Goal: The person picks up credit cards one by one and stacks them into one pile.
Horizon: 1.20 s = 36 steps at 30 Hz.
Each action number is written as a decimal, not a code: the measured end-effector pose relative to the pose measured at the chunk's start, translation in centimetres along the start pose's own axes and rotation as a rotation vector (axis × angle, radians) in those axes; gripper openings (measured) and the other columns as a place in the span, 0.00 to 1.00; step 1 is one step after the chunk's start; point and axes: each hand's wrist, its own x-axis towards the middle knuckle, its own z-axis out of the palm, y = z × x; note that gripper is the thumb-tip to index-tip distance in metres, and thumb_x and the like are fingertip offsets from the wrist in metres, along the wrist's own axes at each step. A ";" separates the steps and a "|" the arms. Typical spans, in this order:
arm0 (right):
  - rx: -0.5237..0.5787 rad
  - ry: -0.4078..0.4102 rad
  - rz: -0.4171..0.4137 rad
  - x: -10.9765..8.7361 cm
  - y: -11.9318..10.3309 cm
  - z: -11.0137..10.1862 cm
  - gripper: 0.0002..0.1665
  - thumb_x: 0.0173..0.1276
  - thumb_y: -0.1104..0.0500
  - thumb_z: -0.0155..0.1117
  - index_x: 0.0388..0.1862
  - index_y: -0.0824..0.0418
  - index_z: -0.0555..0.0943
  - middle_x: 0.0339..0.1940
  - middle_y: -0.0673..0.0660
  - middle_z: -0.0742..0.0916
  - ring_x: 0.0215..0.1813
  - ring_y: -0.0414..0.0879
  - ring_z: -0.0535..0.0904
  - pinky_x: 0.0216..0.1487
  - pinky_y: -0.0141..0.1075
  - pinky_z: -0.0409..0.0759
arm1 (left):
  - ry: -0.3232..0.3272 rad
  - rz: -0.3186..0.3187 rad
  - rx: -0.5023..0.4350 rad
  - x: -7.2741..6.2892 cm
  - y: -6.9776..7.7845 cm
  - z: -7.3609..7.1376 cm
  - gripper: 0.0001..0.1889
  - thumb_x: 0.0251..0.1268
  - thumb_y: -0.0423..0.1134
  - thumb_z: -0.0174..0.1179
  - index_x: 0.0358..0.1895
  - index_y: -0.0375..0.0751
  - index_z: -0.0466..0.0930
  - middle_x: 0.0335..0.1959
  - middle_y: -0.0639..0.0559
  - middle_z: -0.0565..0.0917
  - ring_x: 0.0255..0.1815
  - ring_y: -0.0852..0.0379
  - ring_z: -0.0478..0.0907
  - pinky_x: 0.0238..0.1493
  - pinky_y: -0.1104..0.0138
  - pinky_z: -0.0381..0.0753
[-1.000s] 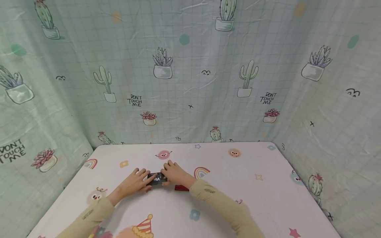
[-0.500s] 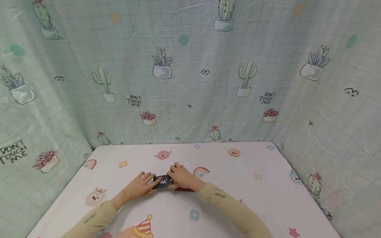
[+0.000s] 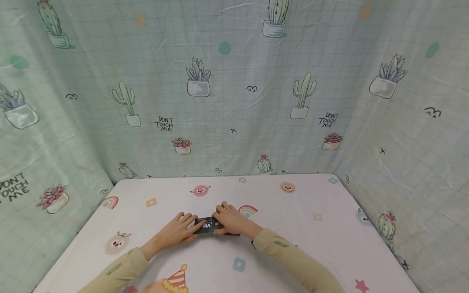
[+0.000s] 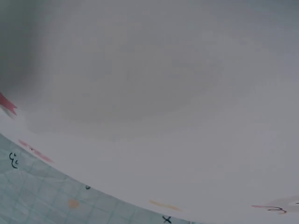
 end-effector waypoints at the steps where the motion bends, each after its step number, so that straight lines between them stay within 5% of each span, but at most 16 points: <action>1: 0.004 0.006 -0.002 -0.2 0.1 0.0 0.30 0.55 0.36 0.58 0.51 0.52 0.74 0.43 0.49 0.75 0.44 0.42 0.64 0.44 0.33 0.71 | 0.001 0.000 -0.007 0.2 0.1 0.0 0.26 0.59 0.56 0.50 0.61 0.53 0.67 0.45 0.50 0.76 0.44 0.55 0.71 0.44 0.60 0.72; 24: 0.057 0.043 0.051 -3.4 1.8 1.0 0.31 0.54 0.37 0.59 0.50 0.55 0.74 0.40 0.49 0.75 0.42 0.42 0.64 0.45 0.34 0.69 | -0.131 0.027 -0.101 3.1 1.7 -0.2 0.24 0.63 0.52 0.47 0.63 0.53 0.63 0.51 0.50 0.74 0.49 0.55 0.70 0.49 0.61 0.71; 36: 0.091 0.027 0.103 -4.6 2.5 1.0 0.31 0.53 0.39 0.60 0.51 0.56 0.75 0.42 0.49 0.76 0.44 0.42 0.65 0.46 0.35 0.69 | -0.158 0.019 -0.115 4.2 2.2 0.9 0.24 0.65 0.52 0.44 0.64 0.56 0.61 0.53 0.51 0.73 0.50 0.55 0.68 0.50 0.59 0.70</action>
